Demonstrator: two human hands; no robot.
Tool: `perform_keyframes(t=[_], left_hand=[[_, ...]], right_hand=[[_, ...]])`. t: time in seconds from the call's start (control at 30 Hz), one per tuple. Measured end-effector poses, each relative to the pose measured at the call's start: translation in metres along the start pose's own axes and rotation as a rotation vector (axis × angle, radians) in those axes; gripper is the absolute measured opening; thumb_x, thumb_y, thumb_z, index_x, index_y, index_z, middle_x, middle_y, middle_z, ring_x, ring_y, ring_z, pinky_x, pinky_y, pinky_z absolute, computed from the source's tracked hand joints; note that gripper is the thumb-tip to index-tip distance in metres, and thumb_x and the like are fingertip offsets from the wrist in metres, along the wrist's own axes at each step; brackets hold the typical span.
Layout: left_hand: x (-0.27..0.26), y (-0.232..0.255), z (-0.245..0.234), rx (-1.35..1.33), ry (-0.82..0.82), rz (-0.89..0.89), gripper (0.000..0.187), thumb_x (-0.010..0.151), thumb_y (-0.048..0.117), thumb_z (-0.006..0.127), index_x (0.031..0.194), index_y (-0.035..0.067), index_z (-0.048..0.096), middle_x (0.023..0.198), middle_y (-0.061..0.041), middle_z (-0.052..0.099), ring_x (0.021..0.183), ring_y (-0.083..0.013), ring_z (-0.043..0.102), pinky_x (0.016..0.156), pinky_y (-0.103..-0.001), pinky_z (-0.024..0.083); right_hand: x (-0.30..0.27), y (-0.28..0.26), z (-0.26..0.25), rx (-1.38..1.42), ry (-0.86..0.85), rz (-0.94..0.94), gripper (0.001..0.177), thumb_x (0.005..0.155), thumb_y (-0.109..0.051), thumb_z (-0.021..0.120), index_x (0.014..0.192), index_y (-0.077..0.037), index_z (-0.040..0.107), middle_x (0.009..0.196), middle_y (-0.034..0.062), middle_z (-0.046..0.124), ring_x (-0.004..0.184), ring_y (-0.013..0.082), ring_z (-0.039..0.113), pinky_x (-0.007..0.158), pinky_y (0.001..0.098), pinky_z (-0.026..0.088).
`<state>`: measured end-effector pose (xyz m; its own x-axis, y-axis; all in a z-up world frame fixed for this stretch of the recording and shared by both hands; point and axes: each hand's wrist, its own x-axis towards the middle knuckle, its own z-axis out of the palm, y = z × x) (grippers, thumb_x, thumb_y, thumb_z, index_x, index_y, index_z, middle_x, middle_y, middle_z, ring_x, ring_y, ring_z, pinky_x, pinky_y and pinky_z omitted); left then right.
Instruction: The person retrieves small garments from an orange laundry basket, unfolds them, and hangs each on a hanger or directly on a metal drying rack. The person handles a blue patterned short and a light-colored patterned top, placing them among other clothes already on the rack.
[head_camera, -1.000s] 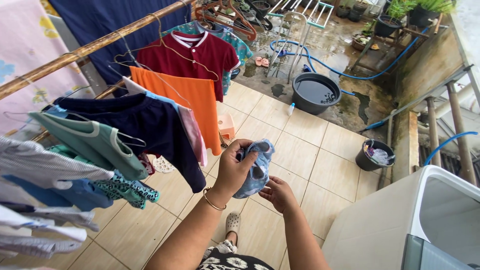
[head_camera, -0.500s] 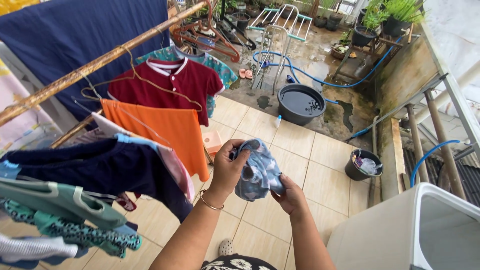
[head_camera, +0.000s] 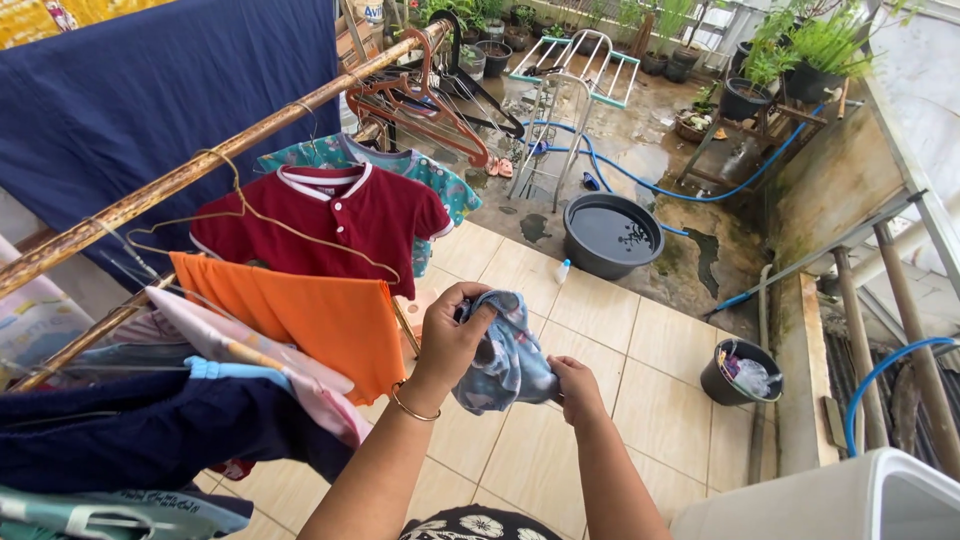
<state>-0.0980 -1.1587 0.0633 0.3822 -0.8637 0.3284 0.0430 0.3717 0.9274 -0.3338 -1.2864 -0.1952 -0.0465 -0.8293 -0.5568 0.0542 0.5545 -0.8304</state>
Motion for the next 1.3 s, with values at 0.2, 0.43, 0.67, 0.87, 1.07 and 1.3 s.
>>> perform_keyframes(t=[0.2, 0.43, 0.67, 0.87, 1.07, 1.3], left_hand=[[0.034, -0.039, 0.002, 0.063, 0.002, 0.000, 0.011, 0.086, 0.006, 0.077, 0.097, 0.007, 0.076, 0.080, -0.008, 0.070, 0.081, -0.0122, 0.065, 0.077, -0.031, 0.056], [0.053, -0.082, 0.032, 0.248, -0.057, -0.103, 0.014, 0.081, 0.015, 0.081, 0.095, 0.010, 0.078, 0.079, -0.008, 0.071, 0.079, -0.0155, 0.068, 0.074, -0.031, 0.056], [0.076, -0.093, 0.055, 0.293, -0.232, -0.152, 0.029, 0.077, 0.019, 0.083, 0.104, 0.011, 0.079, 0.090, -0.011, 0.074, 0.085, -0.0173, 0.069, 0.075, -0.031, 0.057], [0.115, -0.087, 0.048, 0.136, -0.254, -0.264, 0.040, 0.079, 0.013, 0.084, 0.117, 0.006, 0.073, 0.103, -0.006, 0.072, 0.088, -0.0096, 0.065, 0.079, -0.024, 0.057], [0.143, -0.125, 0.035, 0.330, -0.149, -0.281, 0.024, 0.083, 0.011, 0.075, 0.107, 0.009, 0.076, 0.095, -0.010, 0.074, 0.078, -0.0157, 0.072, 0.067, -0.029, 0.059], [0.158, -0.124, 0.037, 0.361, 0.018, -0.316, 0.016, 0.082, 0.016, 0.077, 0.090, 0.004, 0.071, 0.076, -0.010, 0.072, 0.058, -0.0155, 0.073, 0.051, -0.024, 0.060]], right_hand=[[0.022, -0.026, -0.014, 0.447, -0.147, 0.224, 0.025, 0.105, -0.035, 0.047, 0.102, -0.014, 0.060, 0.087, -0.0010, 0.061, 0.089, 0.0222, 0.065, 0.093, 0.0442, 0.048], [-0.046, -0.094, 0.019, -0.088, 0.153, -0.268, 0.043, 0.092, -0.024, 0.069, 0.135, -0.015, 0.066, 0.115, 0.0191, 0.066, 0.102, 0.0271, 0.062, 0.092, 0.0472, 0.047], [-0.051, -0.153, 0.040, 0.156, -0.470, -0.464, 0.036, 0.096, -0.012, 0.064, 0.131, -0.003, 0.062, 0.096, 0.0099, 0.068, 0.075, 0.0194, 0.070, 0.069, 0.0324, 0.061], [-0.021, -0.194, 0.045, 0.080, -0.291, -0.524, 0.025, 0.086, 0.005, 0.064, 0.109, 0.002, 0.073, 0.073, 0.0062, 0.059, 0.057, 0.0170, 0.064, 0.053, 0.0266, 0.059], [0.017, -0.217, 0.039, -0.014, -0.076, -0.645, 0.025, 0.080, 0.006, 0.058, 0.100, -0.001, 0.073, 0.067, 0.0065, 0.057, 0.052, 0.0130, 0.056, 0.048, 0.0217, 0.051], [0.000, -0.250, 0.050, -0.106, -0.051, -0.765, 0.040, 0.075, 0.008, 0.057, 0.099, -0.011, 0.083, 0.084, 0.0081, 0.059, 0.070, 0.0118, 0.054, 0.063, 0.0247, 0.050]])
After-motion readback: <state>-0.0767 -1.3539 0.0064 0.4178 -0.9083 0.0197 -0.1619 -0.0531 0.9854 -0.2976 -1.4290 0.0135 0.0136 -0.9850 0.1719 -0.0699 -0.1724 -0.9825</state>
